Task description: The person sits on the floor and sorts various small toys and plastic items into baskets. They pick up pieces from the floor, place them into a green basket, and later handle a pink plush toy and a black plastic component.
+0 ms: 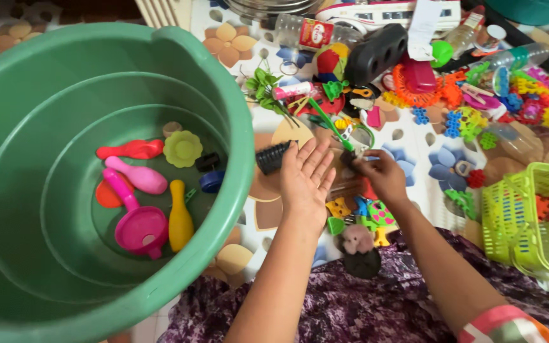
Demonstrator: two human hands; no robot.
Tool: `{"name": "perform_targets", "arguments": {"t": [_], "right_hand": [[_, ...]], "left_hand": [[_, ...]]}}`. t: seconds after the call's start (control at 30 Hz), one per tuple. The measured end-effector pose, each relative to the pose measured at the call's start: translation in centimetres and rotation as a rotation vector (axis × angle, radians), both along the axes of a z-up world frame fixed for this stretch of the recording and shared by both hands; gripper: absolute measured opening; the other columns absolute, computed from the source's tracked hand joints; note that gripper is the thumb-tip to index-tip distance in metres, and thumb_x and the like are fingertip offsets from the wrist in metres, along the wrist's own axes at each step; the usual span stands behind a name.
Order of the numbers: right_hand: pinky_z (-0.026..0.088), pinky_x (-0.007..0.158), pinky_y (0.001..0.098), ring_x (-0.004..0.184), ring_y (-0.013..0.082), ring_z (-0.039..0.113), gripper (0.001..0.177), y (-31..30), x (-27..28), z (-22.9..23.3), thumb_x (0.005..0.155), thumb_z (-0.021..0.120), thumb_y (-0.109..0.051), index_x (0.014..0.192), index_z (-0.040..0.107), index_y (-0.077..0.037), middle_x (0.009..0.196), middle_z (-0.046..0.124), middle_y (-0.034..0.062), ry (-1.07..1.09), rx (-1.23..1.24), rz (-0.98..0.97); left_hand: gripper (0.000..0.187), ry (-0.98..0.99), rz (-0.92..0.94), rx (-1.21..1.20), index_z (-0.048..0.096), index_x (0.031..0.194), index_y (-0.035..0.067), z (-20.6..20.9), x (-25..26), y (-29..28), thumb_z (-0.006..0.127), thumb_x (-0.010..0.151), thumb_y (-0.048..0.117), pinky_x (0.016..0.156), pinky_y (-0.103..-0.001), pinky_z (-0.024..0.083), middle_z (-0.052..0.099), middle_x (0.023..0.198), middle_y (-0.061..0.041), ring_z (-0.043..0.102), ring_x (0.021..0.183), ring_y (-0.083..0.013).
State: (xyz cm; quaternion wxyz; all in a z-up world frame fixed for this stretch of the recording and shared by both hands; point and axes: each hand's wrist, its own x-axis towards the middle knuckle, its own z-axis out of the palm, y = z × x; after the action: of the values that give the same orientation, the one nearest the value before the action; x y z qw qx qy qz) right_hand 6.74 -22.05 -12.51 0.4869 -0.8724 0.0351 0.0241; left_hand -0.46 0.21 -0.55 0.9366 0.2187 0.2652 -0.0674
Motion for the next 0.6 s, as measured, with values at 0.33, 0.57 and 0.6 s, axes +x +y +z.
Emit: {"name": "perform_targets", "arguments": {"t": [0.33, 0.57, 0.6], "right_hand": [[0.047, 0.069, 0.0286, 0.082, 0.0121, 0.054, 0.020, -9.3, -3.4, 3.6, 0.106, 0.049, -0.018, 0.125, 0.056, -0.016, 0.101, 0.057, 0.0006, 0.326, 1.147, 0.051], [0.051, 0.089, 0.0415, 0.109, 0.0164, 0.059, 0.038, -8.2, -11.4, 12.1, 0.103, 0.050, -0.019, 0.140, 0.052, -0.013, 0.120, 0.062, 0.0048, 0.319, 0.772, 0.017], [0.050, 0.092, 0.0429, 0.112, 0.0170, 0.059, 0.039, -8.0, -11.4, 12.3, 0.103, 0.051, -0.019, 0.141, 0.052, -0.010, 0.122, 0.062, 0.0052, 0.301, 0.786, 0.030]], "left_hand": [[0.061, -0.225, -0.383, 0.519, 0.056, 0.141, 0.011, -0.8, -1.4, -4.9, 0.063, 0.091, 0.046, 0.100, -0.036, 0.047, 0.065, 0.135, -0.002, 0.059, 0.126, -0.0174], [0.054, -0.334, -0.677, 0.544, 0.065, 0.140, 0.010, 1.5, -4.2, -7.3, 0.075, 0.091, 0.030, 0.067, -0.042, 0.038, 0.073, 0.118, -0.004, 0.051, 0.080, -0.0200], [0.052, -0.336, -0.686, 0.584, 0.066, 0.140, 0.010, 1.9, -4.5, -7.2, 0.077, 0.092, 0.024, 0.057, -0.046, 0.032, 0.075, 0.116, -0.006, 0.045, 0.066, -0.0249]]}}
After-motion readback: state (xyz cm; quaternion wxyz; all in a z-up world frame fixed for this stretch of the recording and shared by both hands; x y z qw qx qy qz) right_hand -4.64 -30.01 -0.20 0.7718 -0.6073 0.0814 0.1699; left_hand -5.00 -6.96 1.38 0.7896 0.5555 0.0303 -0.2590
